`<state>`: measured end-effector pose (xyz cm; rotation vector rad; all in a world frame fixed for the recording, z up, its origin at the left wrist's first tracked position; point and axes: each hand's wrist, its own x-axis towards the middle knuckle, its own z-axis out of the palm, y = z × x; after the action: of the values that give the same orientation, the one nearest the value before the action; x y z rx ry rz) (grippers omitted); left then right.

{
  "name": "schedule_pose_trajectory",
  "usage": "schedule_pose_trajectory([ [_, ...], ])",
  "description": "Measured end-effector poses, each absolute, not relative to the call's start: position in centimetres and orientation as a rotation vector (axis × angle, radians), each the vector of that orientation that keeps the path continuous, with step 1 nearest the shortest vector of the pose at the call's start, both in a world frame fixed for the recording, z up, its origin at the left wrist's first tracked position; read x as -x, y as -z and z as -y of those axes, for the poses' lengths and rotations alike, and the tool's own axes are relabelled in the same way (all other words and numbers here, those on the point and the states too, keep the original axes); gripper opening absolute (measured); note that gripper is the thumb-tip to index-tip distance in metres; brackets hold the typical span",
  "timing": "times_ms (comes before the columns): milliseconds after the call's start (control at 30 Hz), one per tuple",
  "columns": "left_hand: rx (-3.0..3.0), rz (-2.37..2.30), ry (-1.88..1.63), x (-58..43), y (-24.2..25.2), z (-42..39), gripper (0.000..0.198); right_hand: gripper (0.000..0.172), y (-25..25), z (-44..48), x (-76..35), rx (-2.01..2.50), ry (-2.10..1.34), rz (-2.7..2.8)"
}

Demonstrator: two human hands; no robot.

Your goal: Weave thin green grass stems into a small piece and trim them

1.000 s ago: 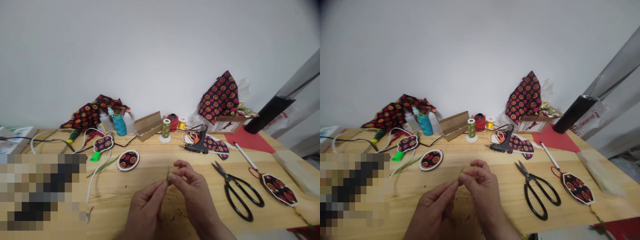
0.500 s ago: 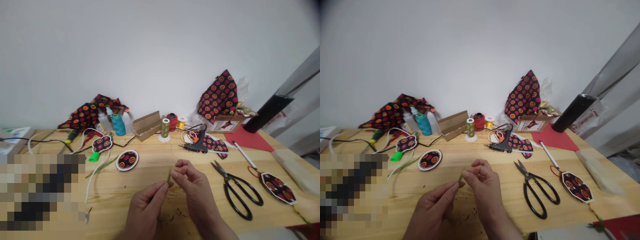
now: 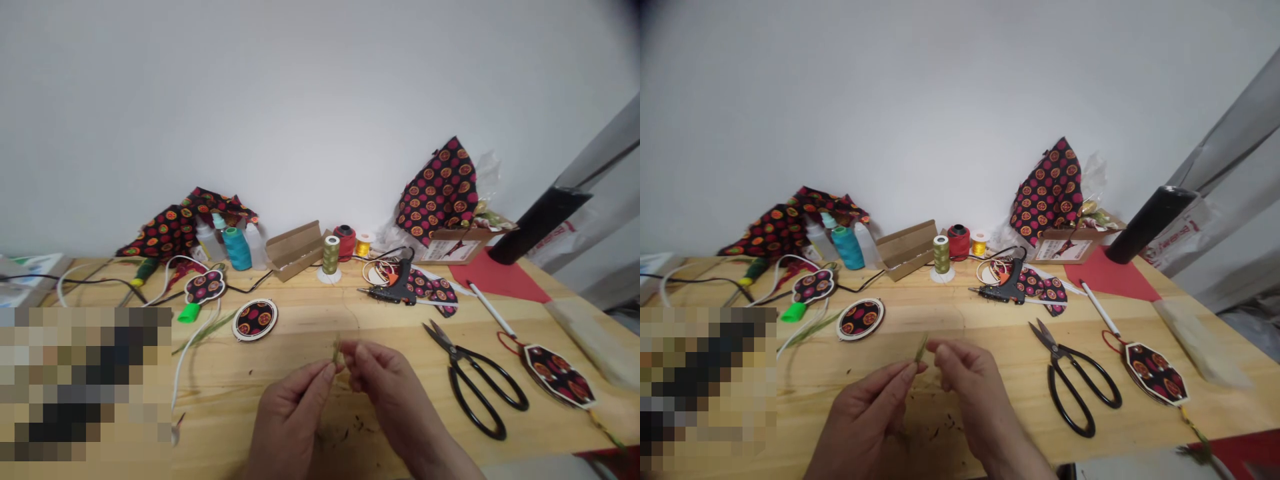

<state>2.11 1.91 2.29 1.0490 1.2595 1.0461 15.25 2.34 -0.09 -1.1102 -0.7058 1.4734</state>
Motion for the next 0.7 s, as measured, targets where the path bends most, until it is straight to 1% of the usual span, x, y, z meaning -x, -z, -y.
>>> schedule_pose_trajectory([
  [67,-1.102,-1.264,-1.03,-1.9,-2.3,-1.9,0.016,0.028,-0.2,-2.1,-15.2,1.048,-1.596,0.784],
  [133,-1.144,-1.257,-1.018,-1.8,-2.2,-1.9,0.016,0.027,-0.6,-2.0,-15.1,1.008,-1.646,0.8],
  [433,-1.173,-1.19,-0.982,-1.9,-2.1,-2.0,0.016,0.01,-1.0,-2.3,-14.8,0.989,-1.608,0.717],
  [600,-1.051,-1.192,-0.969,-2.1,-2.2,-1.8,0.016,0.015,-1.1,-2.4,-14.8,1.025,-1.492,0.759],
  [700,-0.809,-1.108,-0.977,-2.2,-1.7,-1.7,0.025,0.021,-1.2,-2.4,-15.0,1.097,-1.398,0.794],
])
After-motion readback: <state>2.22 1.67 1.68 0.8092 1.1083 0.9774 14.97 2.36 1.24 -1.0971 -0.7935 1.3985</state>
